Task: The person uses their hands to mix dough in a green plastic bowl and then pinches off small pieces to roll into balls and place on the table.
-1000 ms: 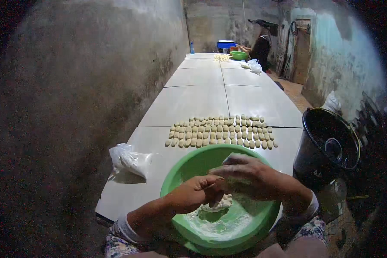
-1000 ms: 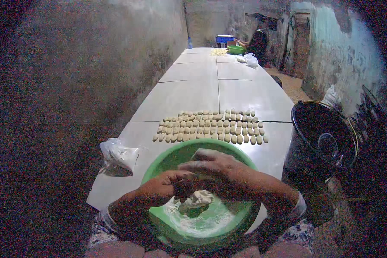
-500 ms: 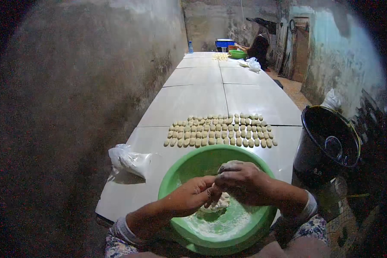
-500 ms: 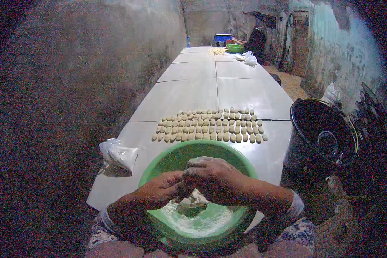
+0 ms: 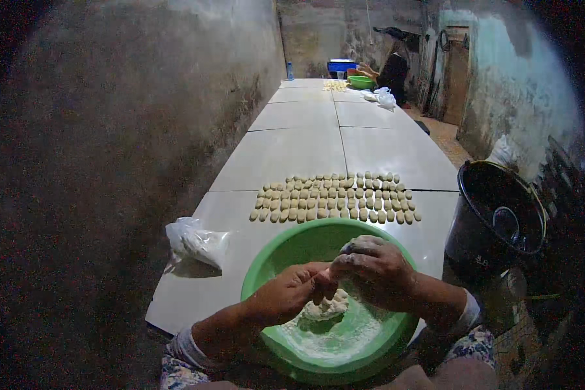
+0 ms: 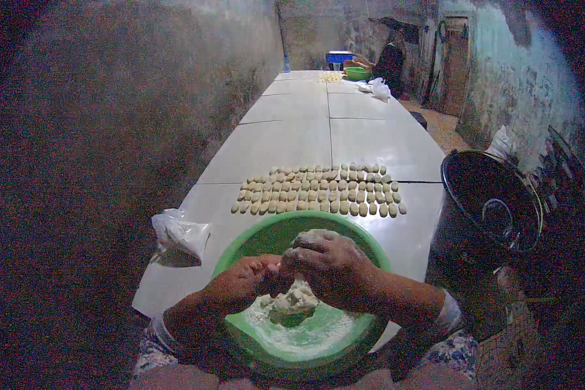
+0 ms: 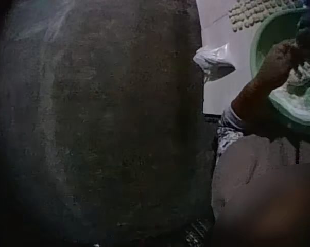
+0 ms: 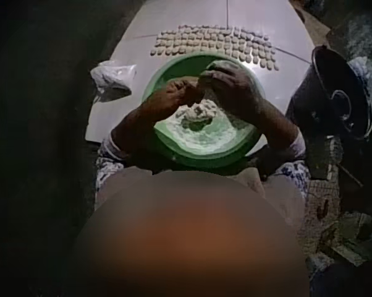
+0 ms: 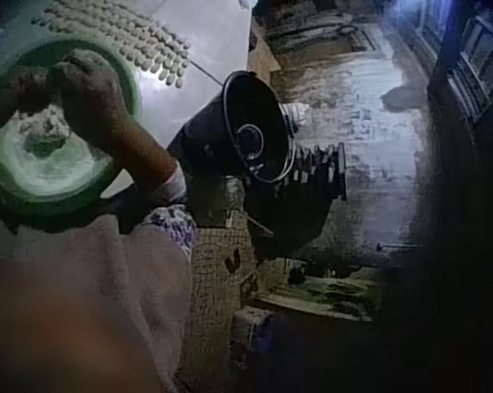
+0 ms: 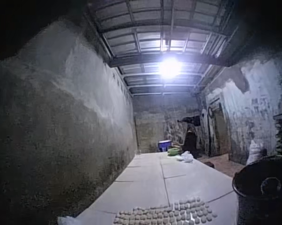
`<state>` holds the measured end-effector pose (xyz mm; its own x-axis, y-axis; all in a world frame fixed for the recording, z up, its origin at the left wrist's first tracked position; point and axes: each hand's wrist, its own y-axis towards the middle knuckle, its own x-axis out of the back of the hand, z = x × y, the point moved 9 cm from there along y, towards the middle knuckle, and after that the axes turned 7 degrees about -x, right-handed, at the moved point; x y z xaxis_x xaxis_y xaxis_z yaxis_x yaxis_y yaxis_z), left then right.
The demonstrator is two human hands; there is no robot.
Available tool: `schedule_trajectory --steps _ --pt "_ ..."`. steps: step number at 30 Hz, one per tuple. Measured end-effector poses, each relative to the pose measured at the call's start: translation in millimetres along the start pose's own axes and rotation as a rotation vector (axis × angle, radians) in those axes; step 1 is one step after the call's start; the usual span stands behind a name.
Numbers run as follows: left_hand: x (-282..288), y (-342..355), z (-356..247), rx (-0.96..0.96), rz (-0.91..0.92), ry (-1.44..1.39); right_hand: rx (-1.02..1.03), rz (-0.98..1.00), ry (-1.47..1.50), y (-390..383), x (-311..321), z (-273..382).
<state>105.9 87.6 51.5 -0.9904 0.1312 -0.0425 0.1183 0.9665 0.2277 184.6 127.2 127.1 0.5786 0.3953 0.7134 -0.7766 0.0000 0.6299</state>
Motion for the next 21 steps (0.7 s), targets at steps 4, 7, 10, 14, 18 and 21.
schedule_trajectory --steps 4,7,10,14,18,21 --pt "7.1 -0.1 -12.8 -0.06 -0.208 0.098 -0.02 -0.082 -0.086 0.0 3.1 -2.7" --pt "10.6 0.2 -17.3 -0.007 -0.165 0.174 -0.087 -0.03 0.019 2.3 3.6 -1.8" --pt "16.5 0.3 -16.3 -0.024 -0.226 0.054 -0.159 -0.018 0.097 8.1 8.2 -1.5" --pt "20.3 2.6 -6.3 -0.011 -0.202 -0.016 -0.14 -0.044 0.128 3.9 5.8 -3.0" --pt "12.3 2.5 -12.5 -0.055 -0.177 -0.097 -0.035 -0.031 0.037 0.0 3.4 1.7" --pt "7.9 2.9 -14.3 -0.104 -0.146 -0.123 -0.055 -0.009 0.027 0.1 4.0 1.6"
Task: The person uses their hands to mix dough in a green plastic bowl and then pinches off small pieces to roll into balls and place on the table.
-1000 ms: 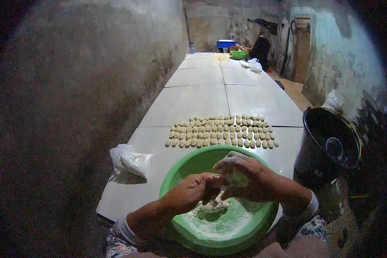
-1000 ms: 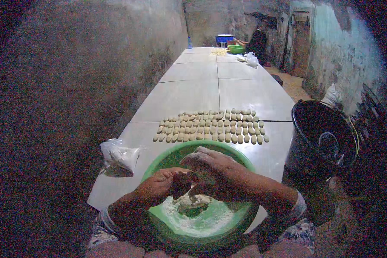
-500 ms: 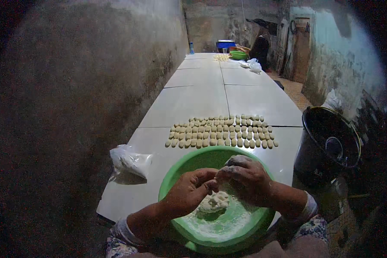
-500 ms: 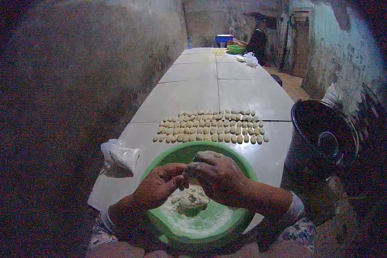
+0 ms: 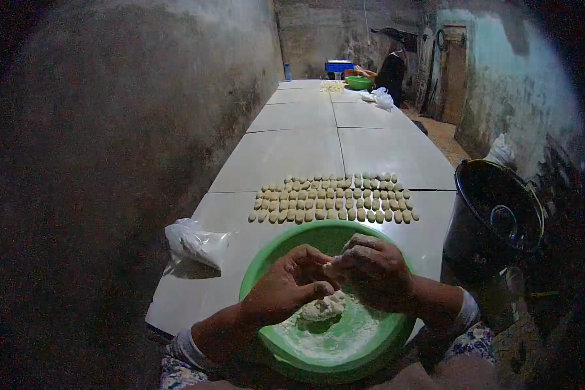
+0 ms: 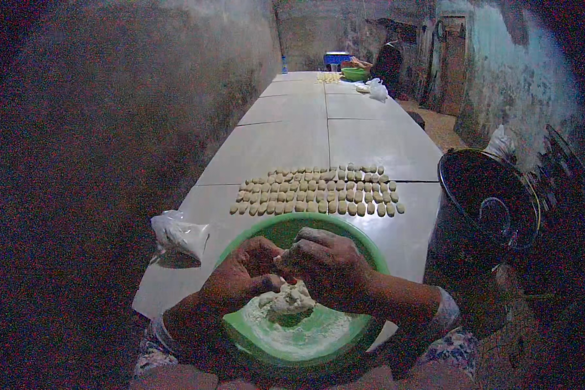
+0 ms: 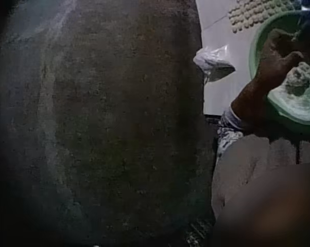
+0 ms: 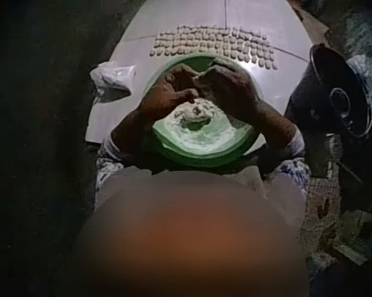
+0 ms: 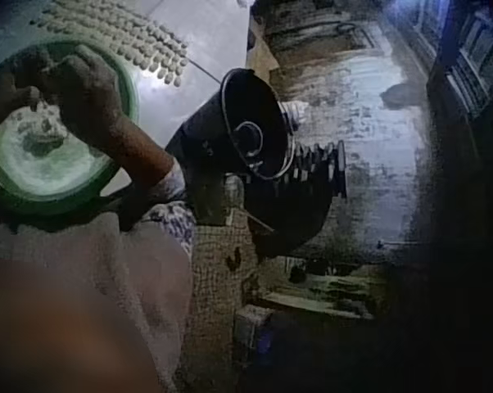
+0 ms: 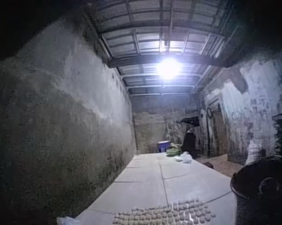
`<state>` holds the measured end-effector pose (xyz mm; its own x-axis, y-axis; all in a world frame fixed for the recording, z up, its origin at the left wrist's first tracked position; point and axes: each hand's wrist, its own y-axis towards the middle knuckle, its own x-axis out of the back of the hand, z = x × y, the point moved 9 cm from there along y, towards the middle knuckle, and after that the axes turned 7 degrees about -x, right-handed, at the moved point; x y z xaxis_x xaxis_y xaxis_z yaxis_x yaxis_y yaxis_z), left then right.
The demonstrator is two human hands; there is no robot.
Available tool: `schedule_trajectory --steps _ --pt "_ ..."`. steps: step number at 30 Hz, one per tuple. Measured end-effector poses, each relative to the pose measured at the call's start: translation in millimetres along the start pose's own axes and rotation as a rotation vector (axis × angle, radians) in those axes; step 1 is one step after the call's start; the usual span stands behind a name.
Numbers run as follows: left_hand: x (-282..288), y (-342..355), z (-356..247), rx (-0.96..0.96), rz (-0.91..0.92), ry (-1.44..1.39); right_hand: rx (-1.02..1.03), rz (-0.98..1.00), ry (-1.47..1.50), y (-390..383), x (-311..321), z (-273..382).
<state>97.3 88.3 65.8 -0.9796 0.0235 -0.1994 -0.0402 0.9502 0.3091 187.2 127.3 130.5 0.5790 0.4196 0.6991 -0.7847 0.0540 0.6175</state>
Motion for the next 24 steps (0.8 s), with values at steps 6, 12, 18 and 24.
schedule_trajectory --steps 6,12,18,24 --pt "8.7 -3.9 -0.4 0.059 -0.037 0.076 -0.15 0.038 0.203 7.9 1.1 -3.8" --pt "4.6 -0.3 3.0 0.033 -0.002 -0.069 -0.107 -0.065 0.255 2.2 5.9 -6.2" --pt "-1.9 -1.5 -11.1 -0.031 0.013 0.303 0.021 -0.056 -0.09 1.4 7.0 6.7" --pt "-4.4 -4.3 -4.7 -0.048 0.114 0.259 -0.078 -0.153 -0.081 8.0 12.6 4.2"
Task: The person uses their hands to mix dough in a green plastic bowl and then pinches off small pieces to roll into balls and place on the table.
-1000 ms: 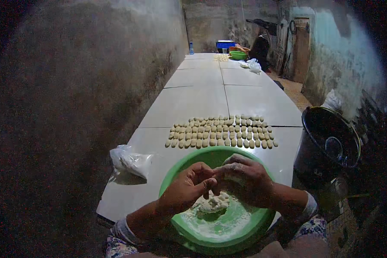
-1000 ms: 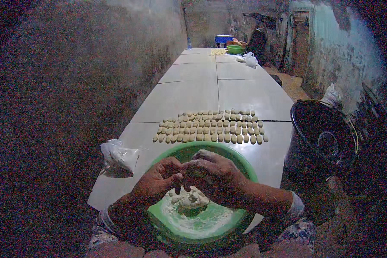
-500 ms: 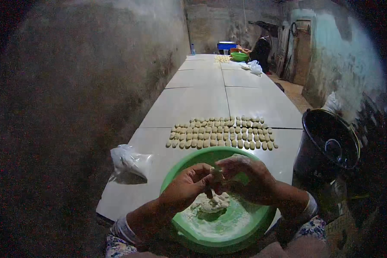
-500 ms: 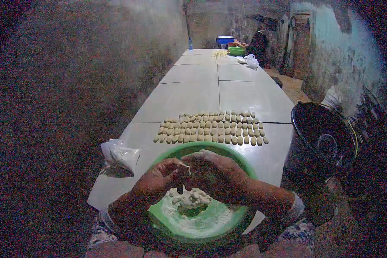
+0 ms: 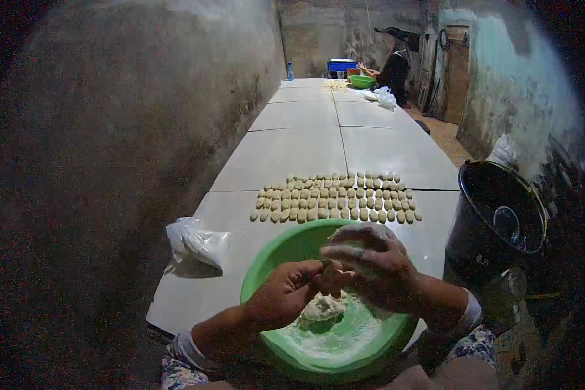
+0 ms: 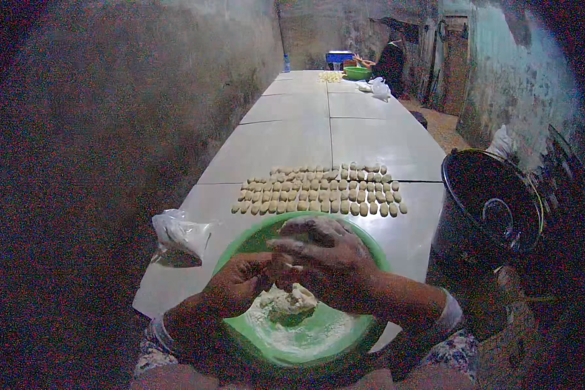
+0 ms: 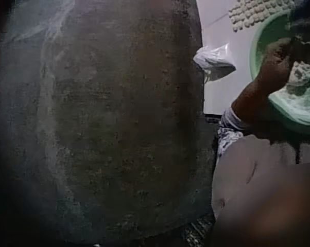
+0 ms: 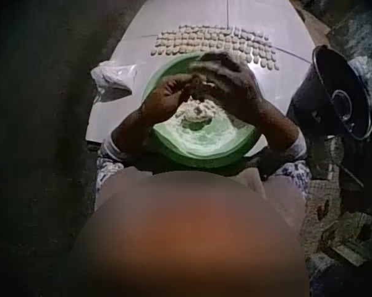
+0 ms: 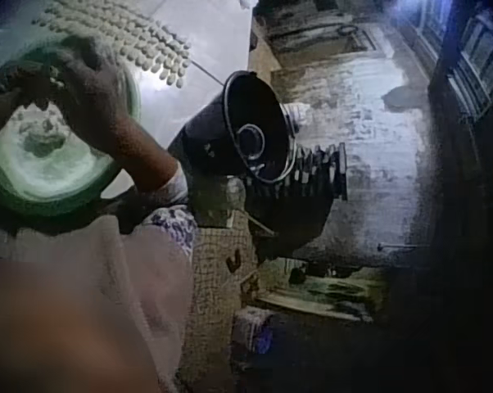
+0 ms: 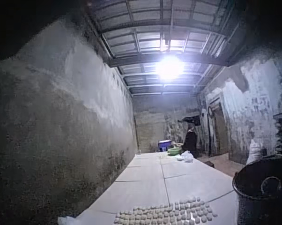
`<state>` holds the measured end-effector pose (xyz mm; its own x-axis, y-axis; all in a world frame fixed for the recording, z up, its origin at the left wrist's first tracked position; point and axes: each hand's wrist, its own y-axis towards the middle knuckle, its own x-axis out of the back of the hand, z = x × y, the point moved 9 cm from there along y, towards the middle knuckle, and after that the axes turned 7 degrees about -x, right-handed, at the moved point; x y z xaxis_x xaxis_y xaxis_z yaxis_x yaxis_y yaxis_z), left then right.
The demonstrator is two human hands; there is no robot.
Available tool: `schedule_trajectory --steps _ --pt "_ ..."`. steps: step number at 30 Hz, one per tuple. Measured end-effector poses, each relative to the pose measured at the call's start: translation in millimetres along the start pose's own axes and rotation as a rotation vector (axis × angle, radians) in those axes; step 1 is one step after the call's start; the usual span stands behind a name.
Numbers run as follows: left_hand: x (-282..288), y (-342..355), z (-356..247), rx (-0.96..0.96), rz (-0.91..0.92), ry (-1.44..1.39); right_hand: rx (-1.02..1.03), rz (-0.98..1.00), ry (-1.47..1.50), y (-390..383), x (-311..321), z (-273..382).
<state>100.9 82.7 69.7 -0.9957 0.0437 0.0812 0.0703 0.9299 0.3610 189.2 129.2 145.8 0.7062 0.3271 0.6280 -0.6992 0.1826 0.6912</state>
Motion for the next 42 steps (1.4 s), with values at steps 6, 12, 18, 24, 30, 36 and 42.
schedule_trajectory --steps 6,12,18,24,30,36,42 --pt "-4.5 -0.7 10.1 0.059 0.088 -0.044 0.029 0.14 0.016 -6.0 -8.4 -1.5" --pt "-10.1 3.0 -0.1 0.065 0.011 -0.067 0.135 0.161 -0.14 -13.5 -15.7 8.3" --pt "-4.8 -2.2 10.5 0.217 -0.011 -0.265 0.067 0.154 0.027 -6.1 -9.0 -2.2" --pt "4.7 -6.7 27.6 0.267 -0.121 -0.382 -0.068 0.111 0.101 -2.0 -6.1 -5.9" --pt "-9.7 -3.0 17.6 0.276 0.009 -0.281 0.147 0.111 -0.11 -15.4 -9.6 3.5" --pt "-6.9 -2.0 11.7 0.132 -0.028 -0.147 0.016 0.205 -0.066 -6.8 -9.6 1.0" --pt "-15.3 -12.3 22.3 0.272 0.121 -0.344 0.106 0.317 0.111 -4.1 -12.8 0.2"
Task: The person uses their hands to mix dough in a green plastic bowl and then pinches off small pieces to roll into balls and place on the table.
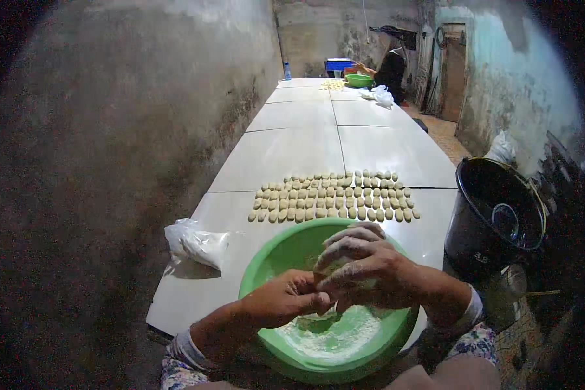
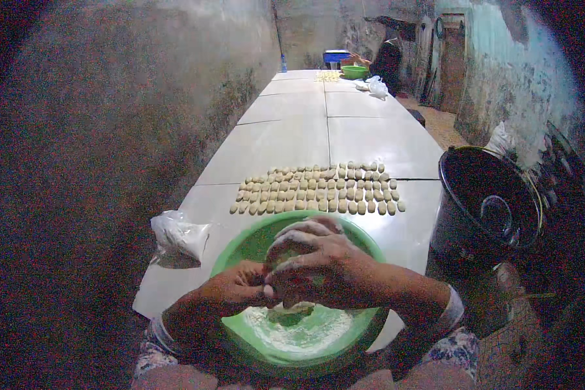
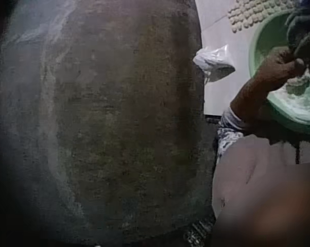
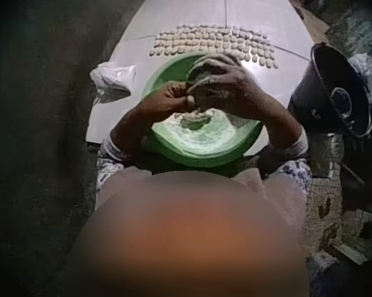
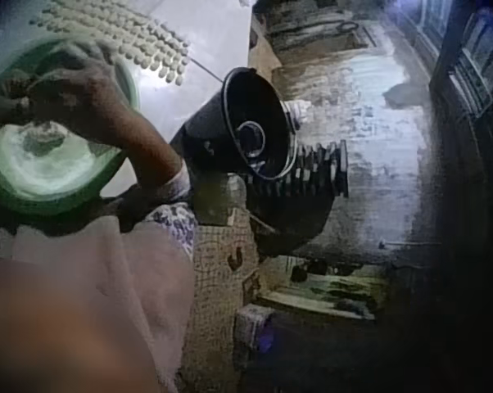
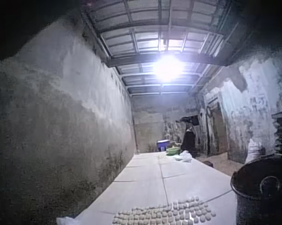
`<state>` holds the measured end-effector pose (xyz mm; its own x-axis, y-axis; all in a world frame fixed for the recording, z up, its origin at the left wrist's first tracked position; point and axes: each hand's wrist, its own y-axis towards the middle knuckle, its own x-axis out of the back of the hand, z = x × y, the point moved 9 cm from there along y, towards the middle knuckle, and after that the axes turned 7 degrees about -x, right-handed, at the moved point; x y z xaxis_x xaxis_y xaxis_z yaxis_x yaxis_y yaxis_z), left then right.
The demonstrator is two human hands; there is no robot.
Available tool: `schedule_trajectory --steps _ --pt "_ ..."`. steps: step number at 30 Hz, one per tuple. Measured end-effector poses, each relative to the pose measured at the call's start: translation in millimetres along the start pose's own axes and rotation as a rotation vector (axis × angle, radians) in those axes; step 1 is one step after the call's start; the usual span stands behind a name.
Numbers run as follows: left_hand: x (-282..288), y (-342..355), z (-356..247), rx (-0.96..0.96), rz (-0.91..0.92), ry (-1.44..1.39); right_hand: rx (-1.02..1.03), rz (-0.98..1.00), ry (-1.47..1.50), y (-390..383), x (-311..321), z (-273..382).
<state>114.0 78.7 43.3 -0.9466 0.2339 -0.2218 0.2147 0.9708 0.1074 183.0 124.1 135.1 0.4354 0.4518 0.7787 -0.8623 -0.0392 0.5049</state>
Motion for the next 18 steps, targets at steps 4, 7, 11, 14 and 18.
schedule_trajectory --steps 4,7,11,14,18 --pt "-12.5 0.4 -3.7 0.052 0.02 -0.006 -0.029 0.098 0.147 -0.1 -9.4 -4.6" --pt "-11.2 -0.1 2.2 0.1 0.04 0.065 -0.018 0.106 0.089 -1.1 -14.4 -4.1" --pt "0.5 1.6 6.5 0.095 -0.014 0.298 0.02 0.09 -0.014 -2.2 -18.4 4.0" --pt "7.7 7.4 -6.1 -0.097 -0.145 0.294 -0.134 -0.1 -0.125 -3.3 -8.2 -5.3" --pt "3.4 3.5 -27.8 -0.191 -0.209 0.483 -0.203 -0.238 0.027 -3.5 8.0 -12.1"
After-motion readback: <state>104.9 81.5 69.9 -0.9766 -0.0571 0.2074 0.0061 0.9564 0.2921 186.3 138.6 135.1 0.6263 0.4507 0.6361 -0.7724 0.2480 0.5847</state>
